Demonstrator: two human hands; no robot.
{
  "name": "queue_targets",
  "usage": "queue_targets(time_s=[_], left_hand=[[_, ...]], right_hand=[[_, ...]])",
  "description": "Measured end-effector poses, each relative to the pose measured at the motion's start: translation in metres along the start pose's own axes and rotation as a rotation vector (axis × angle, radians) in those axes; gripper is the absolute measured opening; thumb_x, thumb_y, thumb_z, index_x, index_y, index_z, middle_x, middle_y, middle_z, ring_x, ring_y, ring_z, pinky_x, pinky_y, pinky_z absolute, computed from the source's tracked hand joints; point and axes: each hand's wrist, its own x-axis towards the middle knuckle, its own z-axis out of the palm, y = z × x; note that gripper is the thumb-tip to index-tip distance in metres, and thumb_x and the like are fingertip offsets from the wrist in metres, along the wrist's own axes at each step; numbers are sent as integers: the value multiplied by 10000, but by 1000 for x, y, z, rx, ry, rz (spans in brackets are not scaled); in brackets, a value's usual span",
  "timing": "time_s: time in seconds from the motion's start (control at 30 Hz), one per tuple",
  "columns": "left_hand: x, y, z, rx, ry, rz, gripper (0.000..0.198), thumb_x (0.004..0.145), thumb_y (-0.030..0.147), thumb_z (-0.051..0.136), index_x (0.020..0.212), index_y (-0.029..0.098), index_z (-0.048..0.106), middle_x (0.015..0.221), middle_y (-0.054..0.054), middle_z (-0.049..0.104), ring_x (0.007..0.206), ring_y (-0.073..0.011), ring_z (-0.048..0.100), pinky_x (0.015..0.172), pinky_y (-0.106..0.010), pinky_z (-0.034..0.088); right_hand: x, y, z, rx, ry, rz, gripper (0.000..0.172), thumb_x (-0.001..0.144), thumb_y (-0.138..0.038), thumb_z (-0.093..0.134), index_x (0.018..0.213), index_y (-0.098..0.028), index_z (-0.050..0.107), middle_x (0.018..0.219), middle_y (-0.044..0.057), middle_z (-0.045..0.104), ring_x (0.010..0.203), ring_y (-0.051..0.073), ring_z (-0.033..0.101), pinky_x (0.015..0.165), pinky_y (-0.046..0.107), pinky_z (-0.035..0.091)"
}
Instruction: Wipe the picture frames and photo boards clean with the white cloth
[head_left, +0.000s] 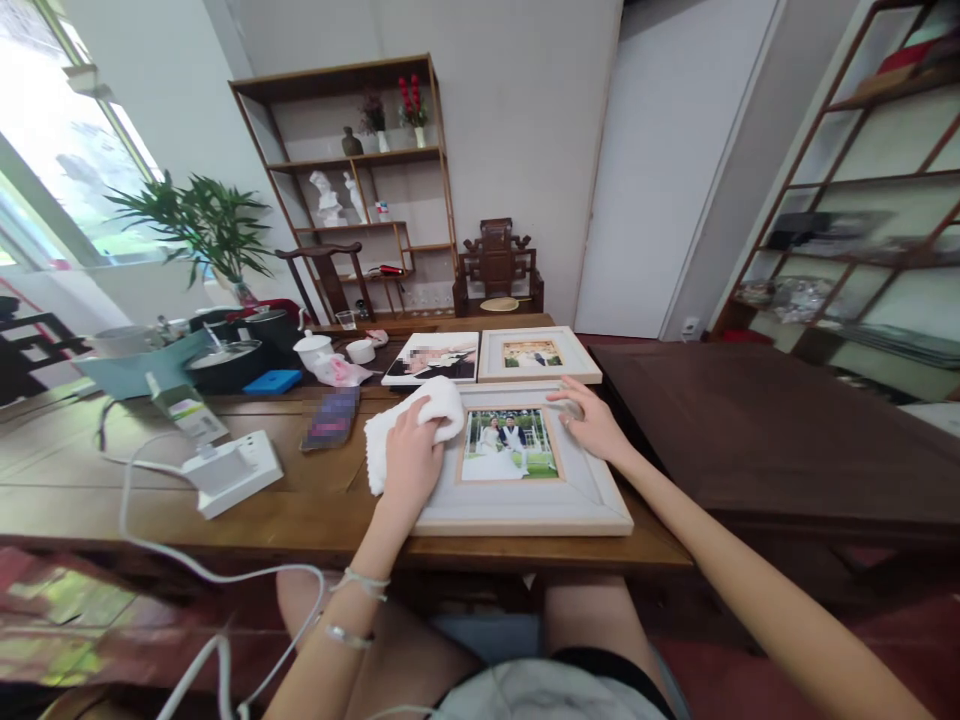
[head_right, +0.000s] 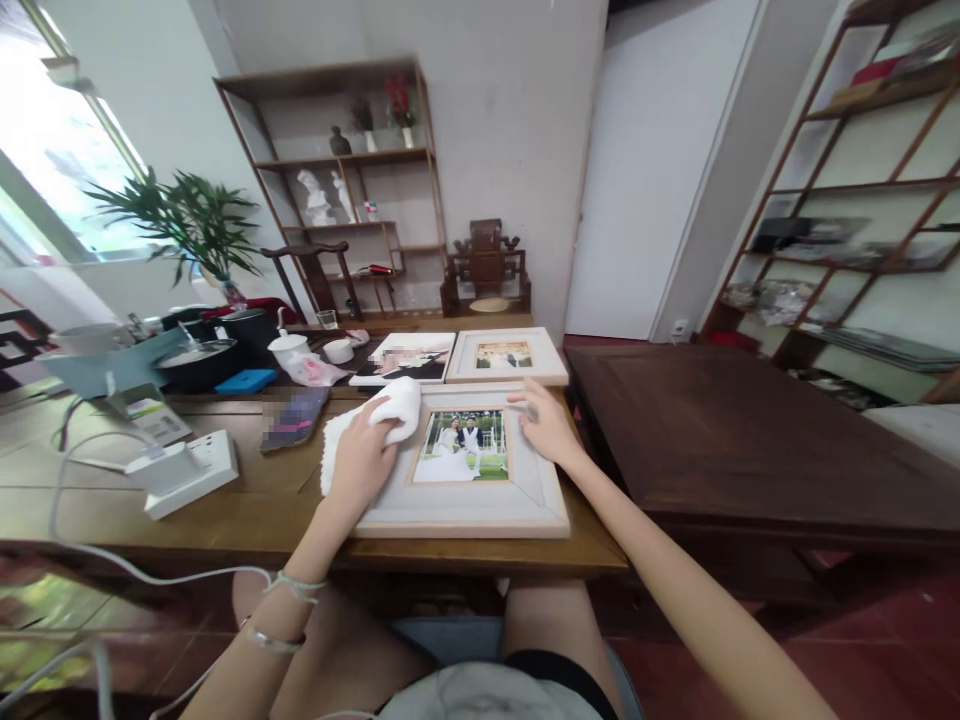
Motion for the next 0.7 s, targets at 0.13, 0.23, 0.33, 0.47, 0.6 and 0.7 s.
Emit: queue_targets(time_s=[0.13,0.23,0.33,0.47,0.6,0.7], left_hand=[[-3,-2,1,-47,16,-7,369,724,95,465,1043,181,629,1349,-84,432,1169,-295,451,924,-399,412],[-2,-3,0,-61,24,16,372,721,83,460,1044,166,624,1304,-103,470,1165,-278,464,914,-369,417],[2,-5,-5,-21,-1,37,331,731,122,481,1025,176,623,1163,-105,544,1013,-261,562,841,-346,452],[14,-10,-15,77,33,-83,256,754,195,489,963,202,637,1081,-94,563,879,-256,603,713,-339,486],[34,-15,-22,67,283,-12,289,756,149,455,992,153,622,1228,-125,495,1132,-277,483,877,-368,441],[45,-13,-15,49,196,260,315,706,116,484,979,153,638,1348,-102,417,1279,-282,328,1011,-418,332]], right_hand=[[-1,-1,-5,49,-1,-52,321,658,-85,480,896,-214,652,1346,59,447,1240,230,396,1041,404,257],[-2,-1,-6,84,-49,-90,287,675,-111,484,883,-212,654,1270,60,529,1209,222,437,1031,391,281],[-4,1,-6,118,-132,-123,260,683,-117,484,853,-213,656,1179,59,602,1192,208,460,1017,376,307],[-5,6,-5,139,-171,-124,269,673,-99,480,853,-206,649,1193,68,593,1227,208,419,1029,391,281],[-5,9,-5,149,-191,-118,268,676,-94,482,852,-213,646,1198,53,591,1242,200,397,1035,401,270],[-4,7,-6,147,-201,-113,290,660,-74,485,858,-214,645,1208,50,584,1249,196,388,1041,402,259]])
